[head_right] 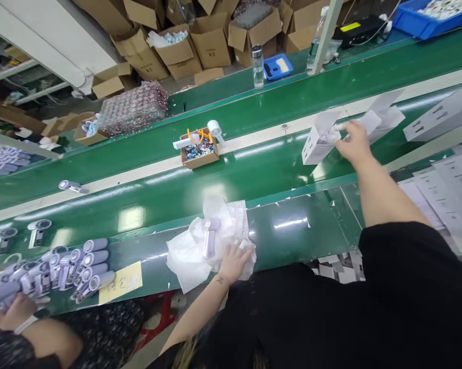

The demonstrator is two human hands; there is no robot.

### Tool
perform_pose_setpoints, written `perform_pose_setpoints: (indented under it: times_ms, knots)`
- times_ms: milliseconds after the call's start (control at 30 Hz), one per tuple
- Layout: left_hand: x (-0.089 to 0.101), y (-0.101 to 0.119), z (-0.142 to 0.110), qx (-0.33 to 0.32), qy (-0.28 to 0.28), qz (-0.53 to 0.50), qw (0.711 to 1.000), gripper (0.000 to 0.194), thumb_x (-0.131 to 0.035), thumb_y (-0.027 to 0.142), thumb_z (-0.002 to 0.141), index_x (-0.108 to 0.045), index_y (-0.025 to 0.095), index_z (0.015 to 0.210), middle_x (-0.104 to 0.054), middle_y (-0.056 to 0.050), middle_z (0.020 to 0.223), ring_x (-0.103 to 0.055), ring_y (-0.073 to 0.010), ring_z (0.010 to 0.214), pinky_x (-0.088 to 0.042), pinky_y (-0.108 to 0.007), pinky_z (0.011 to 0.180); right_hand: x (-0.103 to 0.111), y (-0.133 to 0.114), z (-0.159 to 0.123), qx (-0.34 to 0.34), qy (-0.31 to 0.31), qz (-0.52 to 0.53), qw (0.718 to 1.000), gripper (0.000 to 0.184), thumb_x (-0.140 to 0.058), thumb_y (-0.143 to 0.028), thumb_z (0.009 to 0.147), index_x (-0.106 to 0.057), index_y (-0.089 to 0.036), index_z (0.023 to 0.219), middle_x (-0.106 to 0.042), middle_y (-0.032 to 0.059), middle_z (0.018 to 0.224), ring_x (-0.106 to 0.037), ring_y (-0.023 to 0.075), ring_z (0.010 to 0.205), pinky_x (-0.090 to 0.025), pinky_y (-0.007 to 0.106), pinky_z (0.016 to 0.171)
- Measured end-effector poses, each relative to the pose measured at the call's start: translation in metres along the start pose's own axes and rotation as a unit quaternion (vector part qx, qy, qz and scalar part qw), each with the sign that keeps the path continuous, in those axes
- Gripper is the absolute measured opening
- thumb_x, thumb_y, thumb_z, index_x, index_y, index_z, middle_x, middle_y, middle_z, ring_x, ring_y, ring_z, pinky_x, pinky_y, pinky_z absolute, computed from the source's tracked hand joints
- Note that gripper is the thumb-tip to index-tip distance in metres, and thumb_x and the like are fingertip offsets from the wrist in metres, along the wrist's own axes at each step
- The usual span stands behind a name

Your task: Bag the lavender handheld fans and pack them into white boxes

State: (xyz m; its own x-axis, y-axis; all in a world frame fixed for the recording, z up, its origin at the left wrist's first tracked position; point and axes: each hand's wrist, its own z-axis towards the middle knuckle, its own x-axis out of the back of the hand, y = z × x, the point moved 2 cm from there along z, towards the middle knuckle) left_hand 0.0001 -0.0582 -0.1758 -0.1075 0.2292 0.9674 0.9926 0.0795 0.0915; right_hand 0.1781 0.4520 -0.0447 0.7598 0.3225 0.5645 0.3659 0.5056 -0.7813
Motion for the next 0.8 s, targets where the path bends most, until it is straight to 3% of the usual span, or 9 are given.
perform_pose_setpoints:
  times_ms: [67,100,167,233,333,400,533,667,800]
  knots:
    - [0.008,0.002,0.0,-0.007,0.021,0.0,1.0,0.054,-0.047,0.022,0.088,-0.037,0.036,0.139,-0.041,-0.009,0.14,-0.038,-0.0331,0.123,-0.034,-0.054,0.095,-0.021,-0.034,-0.048,0.013,0.136,-0.109,0.985,0.021,-0.049,-0.024,0.083,-0.054,-0.02,0.103,-0.053,0.0128,0.112,-0.045,0.028,0.116,-0.039,0.048,0.095]
    - [0.014,0.004,-0.003,-0.012,0.035,-0.002,0.999,0.052,-0.046,0.024,0.089,-0.037,0.035,0.139,-0.042,-0.009,0.139,-0.04,-0.0331,0.121,-0.035,-0.053,0.094,-0.043,-0.053,-0.078,0.009,0.135,-0.118,0.984,0.02,-0.048,-0.026,0.085,-0.054,-0.018,0.102,-0.055,0.0142,0.106,-0.05,0.0281,0.108,-0.041,0.048,0.092]
    - [0.027,0.005,-0.016,-0.027,0.064,-0.012,0.998,0.048,-0.045,0.026,0.09,-0.041,0.03,0.137,-0.048,-0.01,0.132,-0.044,-0.032,0.115,-0.037,-0.05,0.093,-0.106,-0.092,-0.148,0.032,-0.122,-0.065,0.99,0.027,-0.049,-0.036,0.086,-0.055,-0.018,0.106,-0.056,0.015,0.109,-0.055,0.0274,0.1,-0.048,0.044,0.083]
    - [0.038,0.001,-0.039,-0.036,0.088,-0.029,0.995,0.04,-0.045,0.025,0.089,-0.049,0.024,0.129,-0.056,-0.011,0.116,-0.049,-0.0286,0.105,-0.039,-0.046,0.09,-0.17,-0.126,-0.221,0.092,-0.355,-0.02,0.93,0.056,-0.059,-0.046,0.079,-0.047,-0.018,0.126,-0.038,0.0177,0.138,-0.044,0.0321,0.121,-0.044,0.046,0.094]
    - [0.04,-0.021,-0.089,0.047,0.128,-0.046,0.99,0.022,-0.046,0.022,0.088,-0.062,0.019,0.103,-0.058,-0.01,0.089,-0.052,-0.0238,0.087,-0.042,-0.042,0.081,-0.237,-0.15,-0.296,0.151,-0.475,-0.045,0.866,0.075,-0.074,-0.05,0.064,-0.049,-0.021,0.128,-0.013,0.015,0.152,-0.019,0.0403,0.135,-0.029,0.055,0.105]
    - [0.032,-0.043,-0.123,0.161,0.159,-0.039,0.973,0.019,-0.048,0.026,0.088,-0.061,0.016,0.097,-0.056,-0.011,0.088,-0.051,-0.0242,0.086,-0.043,-0.043,0.081,-0.262,-0.149,-0.315,0.147,-0.468,-0.07,0.868,0.061,-0.075,-0.041,0.065,-0.056,-0.022,0.12,-0.013,0.0136,0.152,-0.016,0.0418,0.136,-0.025,0.058,0.105]
    - [0.002,-0.079,-0.169,0.283,0.15,-0.023,0.947,0.054,-0.059,0.042,0.081,-0.051,0.007,0.121,-0.052,-0.015,0.094,-0.047,-0.0304,0.097,-0.043,-0.047,0.084,-0.27,-0.125,-0.312,0.085,-0.379,-0.056,0.92,0.037,-0.056,-0.016,0.076,-0.06,-0.018,0.113,-0.03,0.0151,0.143,-0.035,0.0328,0.129,-0.031,0.051,0.105]
    - [-0.02,-0.1,-0.18,0.231,0.084,-0.041,0.968,0.052,-0.06,0.026,0.079,-0.049,0.019,0.13,-0.052,-0.013,0.1,-0.046,-0.0318,0.103,-0.044,-0.046,0.083,-0.238,-0.102,-0.305,-0.029,-0.327,-0.008,0.945,0.041,-0.049,-0.014,0.076,-0.054,-0.016,0.117,-0.056,0.0147,0.119,-0.055,0.0263,0.111,-0.042,0.046,0.098]
    - [-0.023,-0.124,-0.188,0.148,0.094,-0.087,0.981,0.04,-0.045,0.007,0.08,-0.061,0.021,0.114,-0.056,-0.011,0.098,-0.049,-0.0278,0.102,-0.045,-0.044,0.088,-0.197,-0.1,-0.292,-0.191,-0.242,0.089,0.947,0.038,-0.054,-0.021,0.072,-0.052,-0.018,0.109,-0.066,0.0099,0.103,-0.064,0.0217,0.087,-0.052,0.038,0.079]
